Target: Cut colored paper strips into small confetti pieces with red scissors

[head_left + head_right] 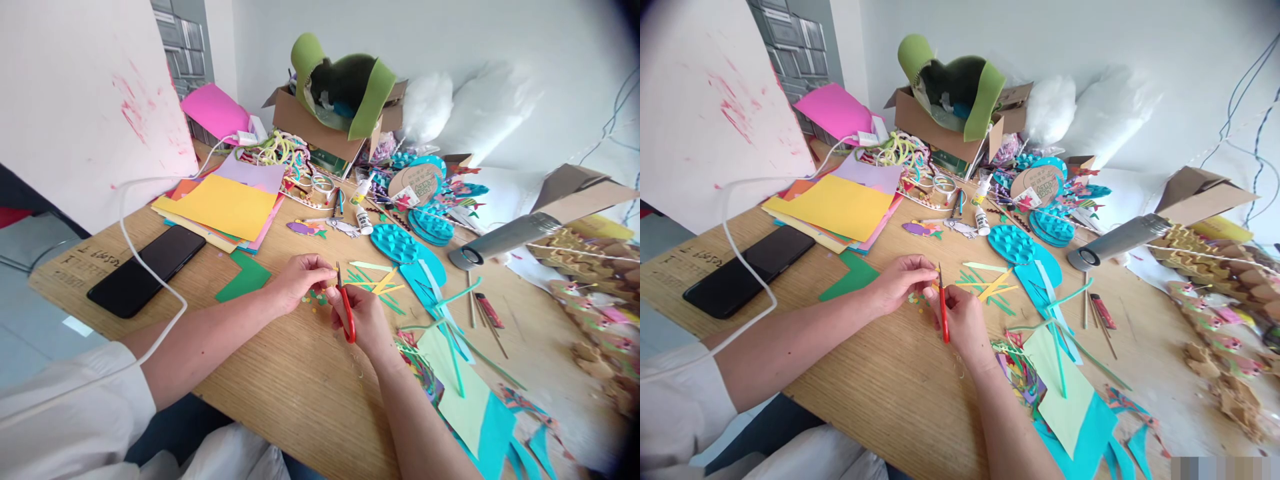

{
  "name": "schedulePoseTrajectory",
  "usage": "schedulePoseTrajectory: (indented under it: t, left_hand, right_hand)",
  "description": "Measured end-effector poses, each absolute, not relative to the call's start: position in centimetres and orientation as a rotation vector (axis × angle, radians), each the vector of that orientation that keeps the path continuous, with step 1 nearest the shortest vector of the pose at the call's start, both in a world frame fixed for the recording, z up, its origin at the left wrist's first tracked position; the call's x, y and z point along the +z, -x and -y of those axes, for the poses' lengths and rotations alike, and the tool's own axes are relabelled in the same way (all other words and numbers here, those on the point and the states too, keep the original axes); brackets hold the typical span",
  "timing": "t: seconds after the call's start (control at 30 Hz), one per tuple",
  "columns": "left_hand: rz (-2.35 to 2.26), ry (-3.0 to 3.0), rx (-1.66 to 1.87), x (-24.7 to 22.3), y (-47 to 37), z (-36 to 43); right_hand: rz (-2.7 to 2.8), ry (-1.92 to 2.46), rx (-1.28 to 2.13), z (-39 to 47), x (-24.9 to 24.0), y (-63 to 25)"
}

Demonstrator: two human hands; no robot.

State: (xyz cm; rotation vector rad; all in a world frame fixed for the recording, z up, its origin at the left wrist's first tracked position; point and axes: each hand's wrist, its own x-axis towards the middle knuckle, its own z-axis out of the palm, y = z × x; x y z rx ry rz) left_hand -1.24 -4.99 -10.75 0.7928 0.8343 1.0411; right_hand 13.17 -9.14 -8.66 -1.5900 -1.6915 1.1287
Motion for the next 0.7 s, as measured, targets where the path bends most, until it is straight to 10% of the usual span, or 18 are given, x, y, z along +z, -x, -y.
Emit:
schedulePoseTrajectory:
  t: [0.7]
  left_hand:
    - [-0.847, -0.759, 1.028, -10.69, 1.34, 4.92]
  right_hand:
    - [1.684, 1.573, 1.145, 9.06, -9.05, -13.60]
